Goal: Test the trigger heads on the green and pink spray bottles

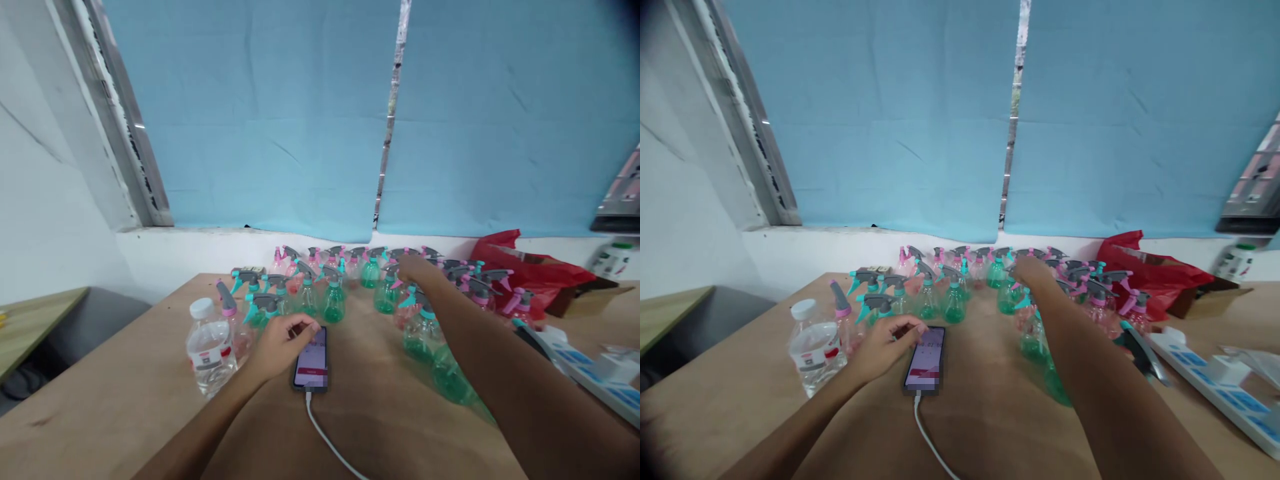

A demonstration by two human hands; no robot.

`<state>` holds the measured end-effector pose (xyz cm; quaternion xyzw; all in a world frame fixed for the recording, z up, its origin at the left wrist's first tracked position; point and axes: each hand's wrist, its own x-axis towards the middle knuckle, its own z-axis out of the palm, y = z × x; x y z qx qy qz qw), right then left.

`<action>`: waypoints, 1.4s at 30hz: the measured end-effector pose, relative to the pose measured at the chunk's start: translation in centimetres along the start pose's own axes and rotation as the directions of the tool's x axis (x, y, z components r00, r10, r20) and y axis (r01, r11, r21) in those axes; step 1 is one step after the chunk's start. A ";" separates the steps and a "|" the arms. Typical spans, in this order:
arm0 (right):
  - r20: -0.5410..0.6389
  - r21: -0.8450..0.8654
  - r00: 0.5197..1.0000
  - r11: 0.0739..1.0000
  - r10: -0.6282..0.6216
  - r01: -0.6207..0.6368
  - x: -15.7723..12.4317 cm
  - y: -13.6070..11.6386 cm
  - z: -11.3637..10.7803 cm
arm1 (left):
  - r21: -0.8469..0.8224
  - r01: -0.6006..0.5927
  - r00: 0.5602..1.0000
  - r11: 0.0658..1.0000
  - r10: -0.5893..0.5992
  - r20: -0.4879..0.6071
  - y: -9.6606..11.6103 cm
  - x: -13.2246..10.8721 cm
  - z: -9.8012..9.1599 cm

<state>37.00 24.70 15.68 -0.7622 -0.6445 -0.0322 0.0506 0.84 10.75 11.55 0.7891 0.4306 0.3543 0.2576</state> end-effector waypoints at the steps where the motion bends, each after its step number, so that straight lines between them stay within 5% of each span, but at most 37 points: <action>1: 0.009 -0.008 1.000 1.000 0.000 0.000 -0.2 -0.1 -0.1 | -0.019 0.007 1.000 1.000 -0.007 0.006 0.0 -0.1 0.2; 14: -0.048 -0.046 0.998 0.998 -0.050 0.048 -3.4 -3.5 -4.1 | -0.171 0.005 0.999 0.985 0.002 0.043 -1.1 0.3 3.2; 20: -0.098 0.026 0.977 0.981 -0.189 0.192 -5.1 -5.8 -5.3 | -0.104 -0.035 0.999 0.994 0.033 -0.021 -2.2 0.4 4.8; 25: -0.251 0.255 0.919 0.895 -0.304 0.365 -8.6 -8.4 -5.9 | -0.043 -0.110 0.987 0.993 0.104 -0.127 -3.2 0.1 6.1; 31: -0.503 0.631 0.837 0.570 -0.215 0.526 -14.1 -12.1 -3.0 | -0.147 -0.091 0.988 0.985 0.071 -0.140 -3.0 -0.6 7.6; 33: -0.515 0.795 0.842 0.276 -0.162 0.539 -15.5 -12.8 -1.1 | -0.174 -0.078 0.988 0.982 0.053 -0.146 -2.6 -1.0 8.0; 36: -0.478 0.878 0.842 -0.110 -0.249 0.466 -16.8 -13.1 2.2 | -0.161 -0.077 0.987 0.984 0.053 -0.150 -2.1 -1.8 8.6; 38: -0.438 0.897 0.865 -0.183 -0.245 0.403 -17.0 -13.1 4.2 | -0.135 -0.094 0.989 0.986 0.077 -0.128 -2.2 -2.2 8.9; 42: -0.326 0.945 0.911 -0.099 -0.252 0.311 -16.3 -12.8 6.7 | -0.018 -0.144 0.990 0.989 0.144 -0.012 -2.9 -2.5 8.8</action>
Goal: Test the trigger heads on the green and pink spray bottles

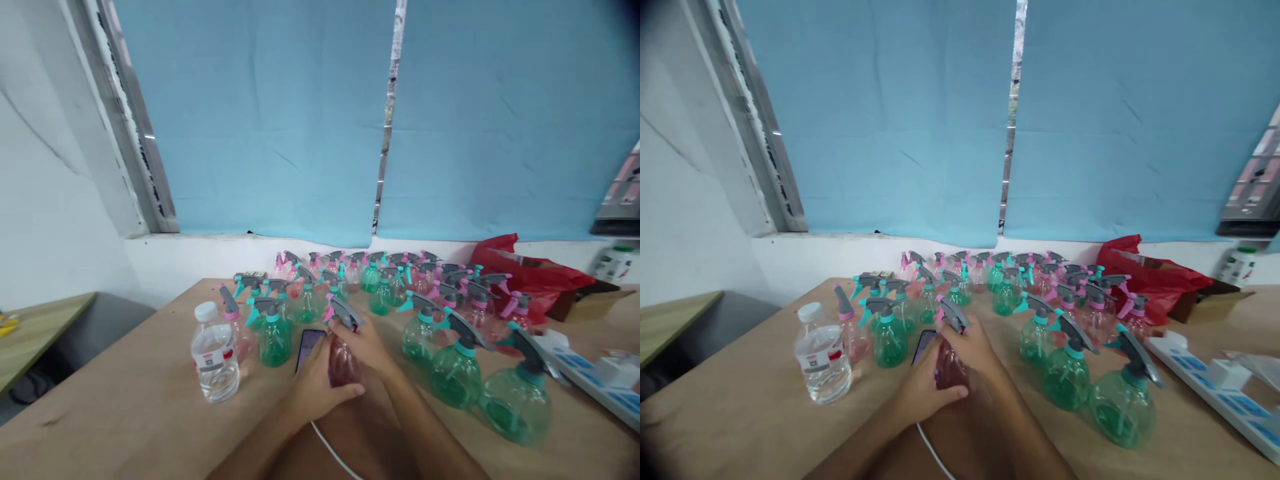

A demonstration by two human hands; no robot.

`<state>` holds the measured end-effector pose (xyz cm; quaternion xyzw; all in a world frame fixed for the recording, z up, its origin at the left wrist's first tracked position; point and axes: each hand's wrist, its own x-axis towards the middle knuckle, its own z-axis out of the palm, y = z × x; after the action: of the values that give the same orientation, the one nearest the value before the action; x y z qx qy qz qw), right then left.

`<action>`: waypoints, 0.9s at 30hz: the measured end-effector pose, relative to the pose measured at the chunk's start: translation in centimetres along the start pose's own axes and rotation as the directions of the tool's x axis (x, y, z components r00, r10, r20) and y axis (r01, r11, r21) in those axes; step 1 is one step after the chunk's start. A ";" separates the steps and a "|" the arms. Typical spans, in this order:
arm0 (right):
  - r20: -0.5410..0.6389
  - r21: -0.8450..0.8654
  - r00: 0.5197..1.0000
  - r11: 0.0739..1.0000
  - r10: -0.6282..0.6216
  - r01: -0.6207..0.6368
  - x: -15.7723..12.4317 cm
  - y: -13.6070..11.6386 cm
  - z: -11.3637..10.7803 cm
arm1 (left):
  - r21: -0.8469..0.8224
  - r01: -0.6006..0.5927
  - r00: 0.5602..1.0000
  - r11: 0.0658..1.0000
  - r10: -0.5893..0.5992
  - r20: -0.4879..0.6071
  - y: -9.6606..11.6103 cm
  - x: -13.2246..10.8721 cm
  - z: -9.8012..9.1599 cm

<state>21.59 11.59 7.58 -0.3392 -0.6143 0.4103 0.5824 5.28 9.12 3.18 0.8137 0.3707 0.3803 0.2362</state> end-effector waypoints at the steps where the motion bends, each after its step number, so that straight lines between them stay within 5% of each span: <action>1: 0.019 -0.010 1.000 1.000 0.010 -0.010 0.0 0.4 -0.3 | 0.035 -0.020 0.999 0.999 0.019 0.029 -0.1 -0.1 -0.3; 6: 0.087 0.007 0.994 0.998 0.068 -0.069 -0.3 1.5 -2.4 | 0.044 -0.073 0.996 0.996 0.075 -0.045 0.0 0.0 -2.3; 12: -0.037 0.005 0.989 0.990 0.144 -0.144 -1.2 2.3 -3.1 | -0.189 0.110 0.963 0.976 -0.151 -0.222 -1.1 0.8 -2.1; 18: 0.110 0.063 0.991 0.994 0.082 -0.089 -1.7 1.9 -2.3 | -0.395 0.195 0.922 0.898 -0.305 -0.238 -2.1 1.3 -1.7; 22: 0.129 0.081 0.991 0.995 0.042 -0.053 -2.0 2.3 -1.8 | -0.591 0.212 0.896 0.779 -0.395 -0.200 -1.7 1.7 -2.0; 27: 0.170 0.083 0.983 0.993 0.065 -0.080 -2.4 2.9 -1.6 | -0.835 0.223 0.864 0.503 -0.499 -0.070 -1.6 1.9 -2.3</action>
<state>23.20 10.86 3.92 -0.2995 -0.6293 0.4851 0.5282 3.62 11.85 4.33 0.4514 0.3529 0.5663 0.5924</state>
